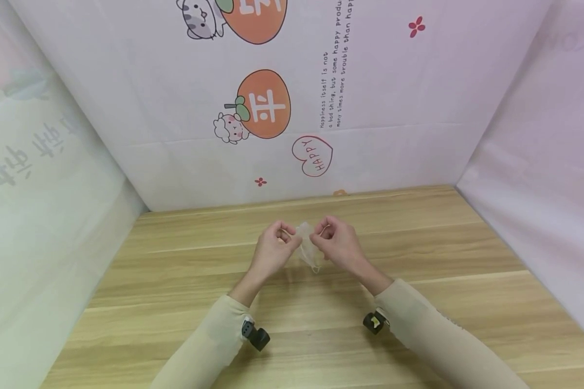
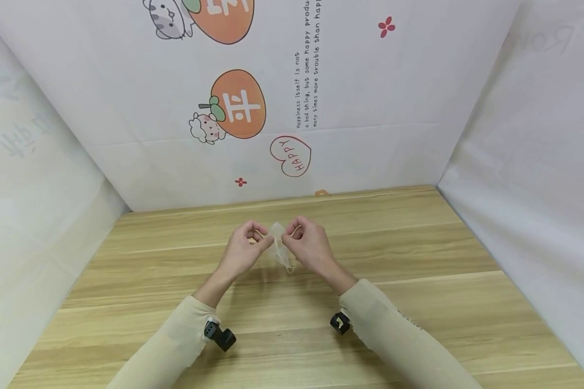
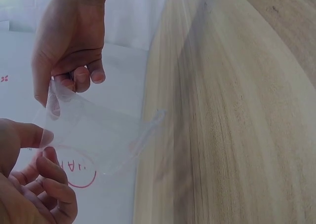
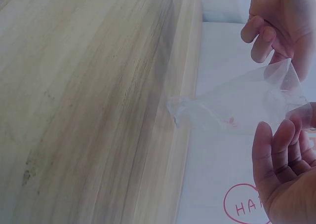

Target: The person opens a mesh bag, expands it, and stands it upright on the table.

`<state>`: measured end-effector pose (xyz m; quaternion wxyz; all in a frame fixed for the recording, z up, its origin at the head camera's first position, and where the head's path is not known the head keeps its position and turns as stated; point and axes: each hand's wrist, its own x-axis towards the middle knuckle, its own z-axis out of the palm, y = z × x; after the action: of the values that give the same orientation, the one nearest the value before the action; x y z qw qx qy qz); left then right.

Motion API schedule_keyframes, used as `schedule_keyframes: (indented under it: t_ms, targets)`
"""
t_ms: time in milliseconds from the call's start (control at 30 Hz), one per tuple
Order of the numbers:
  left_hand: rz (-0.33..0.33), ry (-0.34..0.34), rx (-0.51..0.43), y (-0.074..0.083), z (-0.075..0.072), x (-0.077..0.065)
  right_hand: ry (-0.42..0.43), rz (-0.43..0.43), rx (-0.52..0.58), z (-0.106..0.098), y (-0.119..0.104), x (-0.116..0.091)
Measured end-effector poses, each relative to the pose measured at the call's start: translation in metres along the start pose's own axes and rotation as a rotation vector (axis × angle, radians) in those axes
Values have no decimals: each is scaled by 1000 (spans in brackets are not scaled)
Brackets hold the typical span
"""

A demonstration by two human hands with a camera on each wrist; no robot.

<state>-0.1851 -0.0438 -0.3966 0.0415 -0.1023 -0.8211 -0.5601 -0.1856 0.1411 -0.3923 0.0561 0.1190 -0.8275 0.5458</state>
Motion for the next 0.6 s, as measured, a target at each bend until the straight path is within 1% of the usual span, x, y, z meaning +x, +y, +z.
schedule_keyframes:
  t_ms: [300, 600]
  targets:
    - [2, 12, 48, 1, -2, 1, -20, 24, 13, -2, 3, -1]
    - [3, 16, 44, 2, -4, 1, -20, 32, 9, -2, 0, -2]
